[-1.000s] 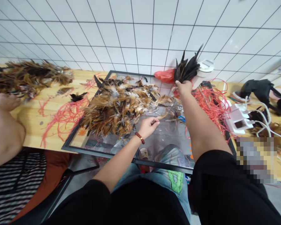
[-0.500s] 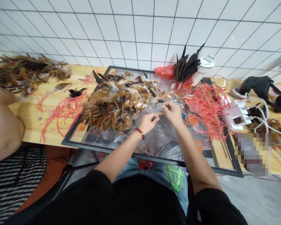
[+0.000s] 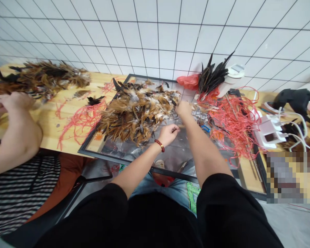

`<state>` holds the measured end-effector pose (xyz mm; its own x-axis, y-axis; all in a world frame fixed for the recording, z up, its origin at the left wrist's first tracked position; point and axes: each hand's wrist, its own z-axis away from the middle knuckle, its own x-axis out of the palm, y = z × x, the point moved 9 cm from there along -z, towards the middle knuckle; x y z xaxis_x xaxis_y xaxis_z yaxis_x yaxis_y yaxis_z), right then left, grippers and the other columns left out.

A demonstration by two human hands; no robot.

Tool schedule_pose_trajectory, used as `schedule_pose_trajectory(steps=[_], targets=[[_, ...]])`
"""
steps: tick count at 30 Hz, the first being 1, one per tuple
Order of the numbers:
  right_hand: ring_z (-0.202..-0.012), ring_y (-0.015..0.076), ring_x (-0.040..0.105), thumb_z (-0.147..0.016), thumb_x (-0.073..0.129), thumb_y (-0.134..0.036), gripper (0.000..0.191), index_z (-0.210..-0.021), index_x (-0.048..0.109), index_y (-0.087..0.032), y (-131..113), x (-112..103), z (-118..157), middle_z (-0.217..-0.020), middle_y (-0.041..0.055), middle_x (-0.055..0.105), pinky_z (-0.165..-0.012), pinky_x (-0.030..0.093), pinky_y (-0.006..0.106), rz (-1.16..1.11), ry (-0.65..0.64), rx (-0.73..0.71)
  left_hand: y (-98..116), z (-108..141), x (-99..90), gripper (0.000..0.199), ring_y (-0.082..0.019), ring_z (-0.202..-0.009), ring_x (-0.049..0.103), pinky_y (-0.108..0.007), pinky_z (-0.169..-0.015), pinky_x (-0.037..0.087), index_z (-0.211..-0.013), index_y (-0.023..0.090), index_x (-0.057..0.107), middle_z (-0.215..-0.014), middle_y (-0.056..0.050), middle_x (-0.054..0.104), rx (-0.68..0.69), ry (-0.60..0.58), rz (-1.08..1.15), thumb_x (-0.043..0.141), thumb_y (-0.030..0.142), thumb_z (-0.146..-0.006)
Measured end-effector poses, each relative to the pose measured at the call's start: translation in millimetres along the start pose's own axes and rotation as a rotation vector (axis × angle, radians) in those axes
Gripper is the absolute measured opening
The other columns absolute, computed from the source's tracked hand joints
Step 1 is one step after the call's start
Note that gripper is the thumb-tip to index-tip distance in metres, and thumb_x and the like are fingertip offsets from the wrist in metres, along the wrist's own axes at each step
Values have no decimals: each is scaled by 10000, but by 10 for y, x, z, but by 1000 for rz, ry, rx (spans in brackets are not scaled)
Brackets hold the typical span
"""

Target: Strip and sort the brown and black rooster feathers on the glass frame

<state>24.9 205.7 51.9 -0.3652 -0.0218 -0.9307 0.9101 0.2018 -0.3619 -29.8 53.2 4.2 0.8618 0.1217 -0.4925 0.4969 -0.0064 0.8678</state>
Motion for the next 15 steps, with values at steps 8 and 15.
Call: schedule_pose_trajectory(steps=[8,15], targets=[[-840,242,625,-872,506,-289,280,-1000,730,-178,5,-513,575,-927,107,733,-756,436,337,-147,228,-251,-16,-11,-6,113,-153,-760,620,-285,-754,487,-898,178,692,-836,-43,709,14,46,76,609,238,-850],[-912,246,633,-920,429,-199,301,-1025,712,-199,298,-485,1249,-1063,105,733,-809,356,375,228,203,-477,66,92,-344,506,-246,-1209,568,-387,-1027,472,-1324,164,525,-1367,-184,534,88,400,88,642,249,-839]])
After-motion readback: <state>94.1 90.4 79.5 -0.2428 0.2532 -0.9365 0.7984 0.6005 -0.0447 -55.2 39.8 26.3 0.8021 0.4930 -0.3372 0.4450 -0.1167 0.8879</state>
